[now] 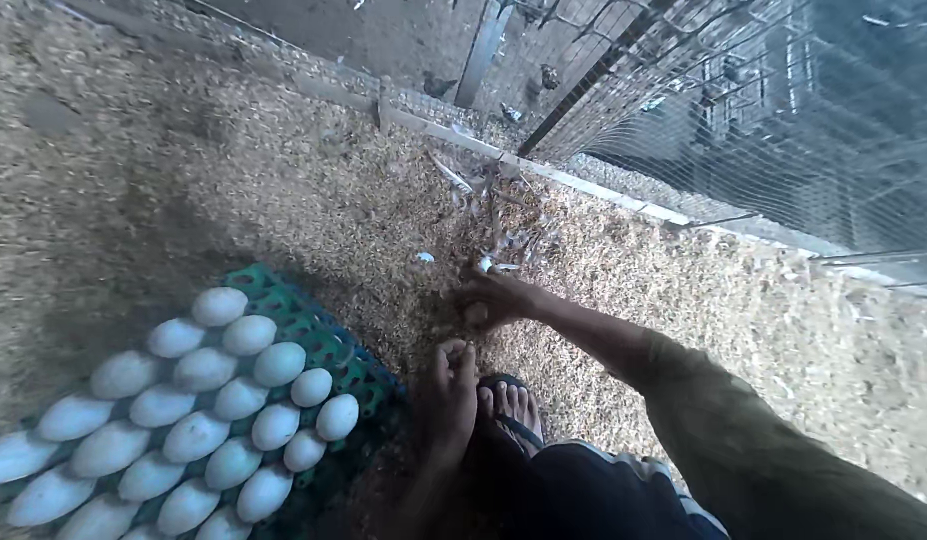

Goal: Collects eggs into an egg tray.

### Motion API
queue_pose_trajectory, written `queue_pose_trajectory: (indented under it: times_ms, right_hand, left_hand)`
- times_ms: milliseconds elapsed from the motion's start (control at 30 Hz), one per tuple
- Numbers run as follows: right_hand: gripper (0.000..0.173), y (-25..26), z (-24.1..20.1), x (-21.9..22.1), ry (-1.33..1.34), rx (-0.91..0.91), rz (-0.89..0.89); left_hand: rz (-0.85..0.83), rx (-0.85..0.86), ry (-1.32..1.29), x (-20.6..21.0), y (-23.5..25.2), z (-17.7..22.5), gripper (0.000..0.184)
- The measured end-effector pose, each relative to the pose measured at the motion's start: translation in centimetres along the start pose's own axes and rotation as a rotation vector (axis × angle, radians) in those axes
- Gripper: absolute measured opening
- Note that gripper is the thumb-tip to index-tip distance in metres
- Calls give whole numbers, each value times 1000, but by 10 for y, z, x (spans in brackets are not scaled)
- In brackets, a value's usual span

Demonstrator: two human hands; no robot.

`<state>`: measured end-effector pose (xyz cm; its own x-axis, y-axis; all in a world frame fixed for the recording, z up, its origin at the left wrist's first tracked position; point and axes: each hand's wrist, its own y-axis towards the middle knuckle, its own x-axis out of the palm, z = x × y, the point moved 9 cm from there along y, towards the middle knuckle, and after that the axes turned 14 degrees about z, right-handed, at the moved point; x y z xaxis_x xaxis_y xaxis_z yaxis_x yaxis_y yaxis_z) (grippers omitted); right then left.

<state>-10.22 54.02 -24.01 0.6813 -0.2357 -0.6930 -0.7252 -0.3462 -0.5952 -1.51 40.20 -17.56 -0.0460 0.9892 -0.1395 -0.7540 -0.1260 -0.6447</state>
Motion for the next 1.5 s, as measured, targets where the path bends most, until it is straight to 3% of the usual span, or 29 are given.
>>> queue_pose_trajectory:
  times_ms: [100,200,300,400,567,667,733,833,933,1000,1067,1167,1333,1500]
  right_hand:
    - [75,-23,6,-10,60,43,143]
    - [66,-42,8,-27,156,69,352]
    - [55,-59,-12,-38,422,72,481]
    - [52,-65,-39,-34,603,8,484]
    - [59,-65,-50,-25,719,-81,304]
    - [36,-68,-19,-31,1115,157,289]
    - [22,-64,13,-42,1212,334,382]
    - [25,-37,65,-54,823,423,482]
    - [37,-4,84,-48,301,482,324]
    - [41,12,78,-40,126,553,186]
    - [40,23,63,-37,150,484,143]
    - [28,31,48,-55,392,250,279]
    - [36,42,70,-65,188,330,394]
    - [50,82,47,-58,135,222,442]
  left_hand:
    - [2,-158,-12,15,4,-13,32]
    - [38,-189,-76,25,14,-17,40]
    - [39,-287,-264,33,20,-15,50]
    - [9,-322,-355,34,23,-8,46]
    - [10,-366,-279,15,29,-16,45]
    - [42,-323,-151,3,34,-17,52]
    - [24,-269,-90,-1,35,-16,51]
    - [-18,-278,-202,4,33,-8,38]
    - [-44,-374,-305,10,29,-7,32]
    - [-54,-406,-307,12,28,-7,31]
    - [-51,-418,-301,11,26,-8,27]
    - [-46,-410,-317,8,26,-10,24]
    - [-104,-428,-357,12,21,-4,25]
    - [-84,-456,-436,13,20,-5,22]
